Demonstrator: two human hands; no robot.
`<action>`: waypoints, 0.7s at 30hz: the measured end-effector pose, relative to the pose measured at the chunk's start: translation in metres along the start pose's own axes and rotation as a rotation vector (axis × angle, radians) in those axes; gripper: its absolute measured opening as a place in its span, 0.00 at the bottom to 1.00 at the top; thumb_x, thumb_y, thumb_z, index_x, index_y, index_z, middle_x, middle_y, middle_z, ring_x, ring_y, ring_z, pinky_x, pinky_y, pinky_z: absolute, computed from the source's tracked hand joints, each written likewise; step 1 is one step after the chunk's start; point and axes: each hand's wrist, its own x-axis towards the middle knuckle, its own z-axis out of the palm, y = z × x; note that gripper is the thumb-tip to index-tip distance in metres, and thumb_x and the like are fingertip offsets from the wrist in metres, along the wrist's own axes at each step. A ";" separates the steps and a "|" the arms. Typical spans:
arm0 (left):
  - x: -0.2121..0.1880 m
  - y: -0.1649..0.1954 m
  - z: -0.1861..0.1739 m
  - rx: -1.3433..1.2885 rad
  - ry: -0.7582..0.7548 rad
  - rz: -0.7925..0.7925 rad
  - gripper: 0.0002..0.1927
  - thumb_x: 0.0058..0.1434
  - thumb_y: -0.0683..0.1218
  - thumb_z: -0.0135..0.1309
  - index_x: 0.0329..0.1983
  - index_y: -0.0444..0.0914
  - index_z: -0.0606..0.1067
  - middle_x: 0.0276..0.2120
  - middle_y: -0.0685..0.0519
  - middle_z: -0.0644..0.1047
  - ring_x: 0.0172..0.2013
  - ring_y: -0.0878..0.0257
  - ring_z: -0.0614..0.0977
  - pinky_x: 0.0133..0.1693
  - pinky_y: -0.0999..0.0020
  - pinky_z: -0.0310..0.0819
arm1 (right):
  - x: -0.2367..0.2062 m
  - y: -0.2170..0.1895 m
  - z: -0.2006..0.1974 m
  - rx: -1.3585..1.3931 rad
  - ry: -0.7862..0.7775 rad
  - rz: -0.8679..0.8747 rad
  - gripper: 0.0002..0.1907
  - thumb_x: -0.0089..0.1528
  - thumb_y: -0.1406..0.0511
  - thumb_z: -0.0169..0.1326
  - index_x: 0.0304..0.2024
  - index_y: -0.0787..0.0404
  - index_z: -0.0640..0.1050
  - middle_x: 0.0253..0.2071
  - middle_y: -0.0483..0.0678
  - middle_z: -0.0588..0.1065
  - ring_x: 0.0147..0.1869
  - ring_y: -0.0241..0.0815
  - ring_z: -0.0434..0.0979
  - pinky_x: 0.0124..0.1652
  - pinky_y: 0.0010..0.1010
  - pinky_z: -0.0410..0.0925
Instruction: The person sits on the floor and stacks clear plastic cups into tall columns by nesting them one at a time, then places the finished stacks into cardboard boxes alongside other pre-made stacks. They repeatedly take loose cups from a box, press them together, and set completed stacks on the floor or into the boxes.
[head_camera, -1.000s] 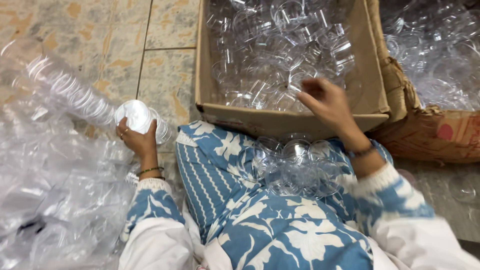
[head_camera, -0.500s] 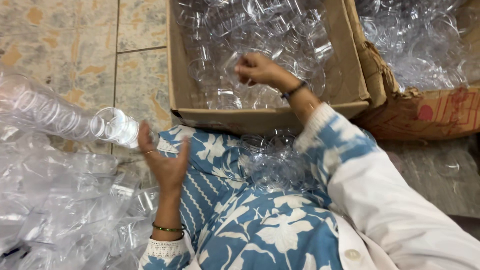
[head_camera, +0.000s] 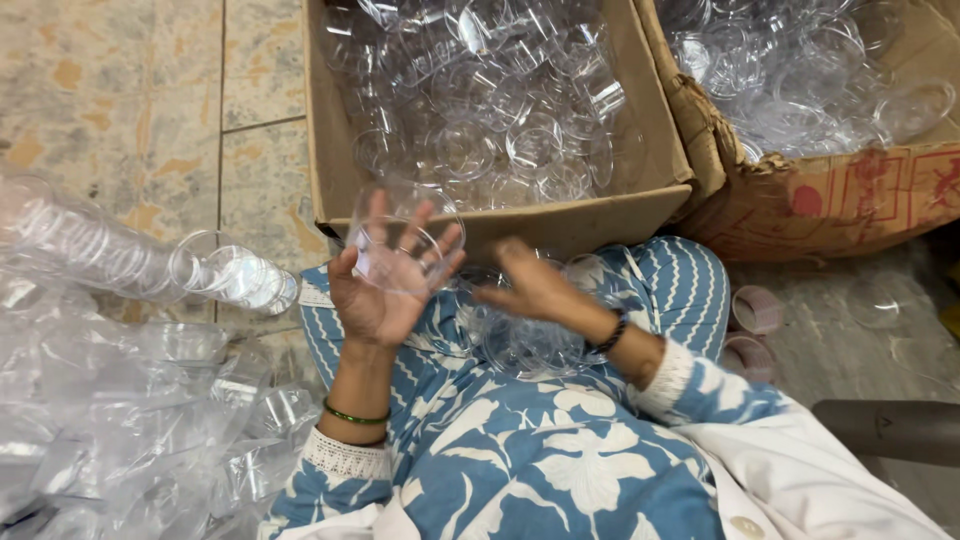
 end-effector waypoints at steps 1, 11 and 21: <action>-0.003 -0.002 -0.002 -0.086 -0.038 -0.064 0.48 0.54 0.63 0.63 0.74 0.54 0.52 0.71 0.43 0.60 0.68 0.38 0.66 0.66 0.39 0.62 | -0.003 0.008 0.016 -0.035 -0.150 0.033 0.40 0.54 0.49 0.69 0.53 0.73 0.73 0.54 0.69 0.72 0.57 0.65 0.73 0.56 0.46 0.69; 0.008 -0.011 -0.023 -0.010 0.114 -0.126 0.48 0.60 0.71 0.55 0.78 0.51 0.53 0.64 0.41 0.64 0.59 0.42 0.74 0.59 0.45 0.72 | -0.030 0.009 -0.066 0.469 0.242 0.185 0.10 0.67 0.65 0.55 0.47 0.65 0.74 0.39 0.54 0.80 0.42 0.43 0.83 0.43 0.33 0.76; 0.054 -0.069 0.021 0.196 -0.002 -0.281 0.45 0.62 0.70 0.51 0.77 0.47 0.53 0.62 0.43 0.69 0.56 0.49 0.77 0.53 0.53 0.75 | -0.025 0.001 -0.084 0.828 0.330 0.088 0.24 0.74 0.69 0.46 0.73 0.67 0.64 0.62 0.53 0.71 0.63 0.39 0.73 0.61 0.30 0.68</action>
